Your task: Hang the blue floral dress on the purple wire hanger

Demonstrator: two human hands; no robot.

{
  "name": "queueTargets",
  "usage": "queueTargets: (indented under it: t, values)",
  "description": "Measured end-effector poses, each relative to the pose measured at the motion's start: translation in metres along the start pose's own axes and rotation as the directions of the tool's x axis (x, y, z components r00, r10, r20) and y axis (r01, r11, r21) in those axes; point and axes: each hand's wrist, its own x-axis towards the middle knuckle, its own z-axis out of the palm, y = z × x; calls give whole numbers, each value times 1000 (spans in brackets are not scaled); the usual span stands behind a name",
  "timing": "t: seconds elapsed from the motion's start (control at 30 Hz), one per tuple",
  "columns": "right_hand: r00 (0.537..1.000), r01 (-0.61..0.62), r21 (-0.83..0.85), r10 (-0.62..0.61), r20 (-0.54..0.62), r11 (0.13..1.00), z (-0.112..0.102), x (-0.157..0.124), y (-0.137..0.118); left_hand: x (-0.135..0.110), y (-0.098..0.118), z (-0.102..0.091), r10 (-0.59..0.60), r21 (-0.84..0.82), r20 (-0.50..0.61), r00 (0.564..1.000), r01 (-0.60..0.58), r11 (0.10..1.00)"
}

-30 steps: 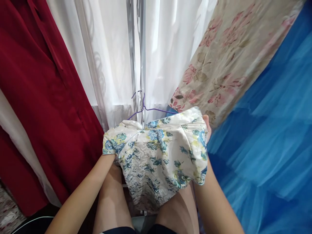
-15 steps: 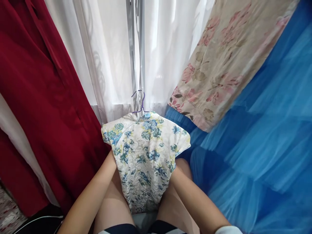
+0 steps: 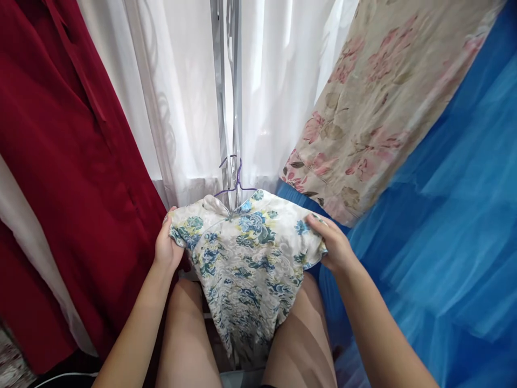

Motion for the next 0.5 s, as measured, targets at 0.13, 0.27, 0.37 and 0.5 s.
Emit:
queueTargets:
  t: [0.13, 0.27, 0.37, 0.5]
  values:
    - [997, -44, 130, 52, -63, 991, 14, 0, -19, 2, 22, 8, 248, 399, 112, 962, -272, 876]
    - [975, 102, 189, -60, -214, 977, 22, -9, -29, -6, 53, 30, 483, 704, 476, 735, -648, 290]
    - [912, 269, 107, -217, -347, 957, 26, -42, -24, -16, 62, 53, 418, 691, 683, 598, -715, -105]
    - [883, 404, -191, -436, -172, 895, 37, -117, 2, -24, 37, 65, 293, 598, 792, 536, -778, -192]
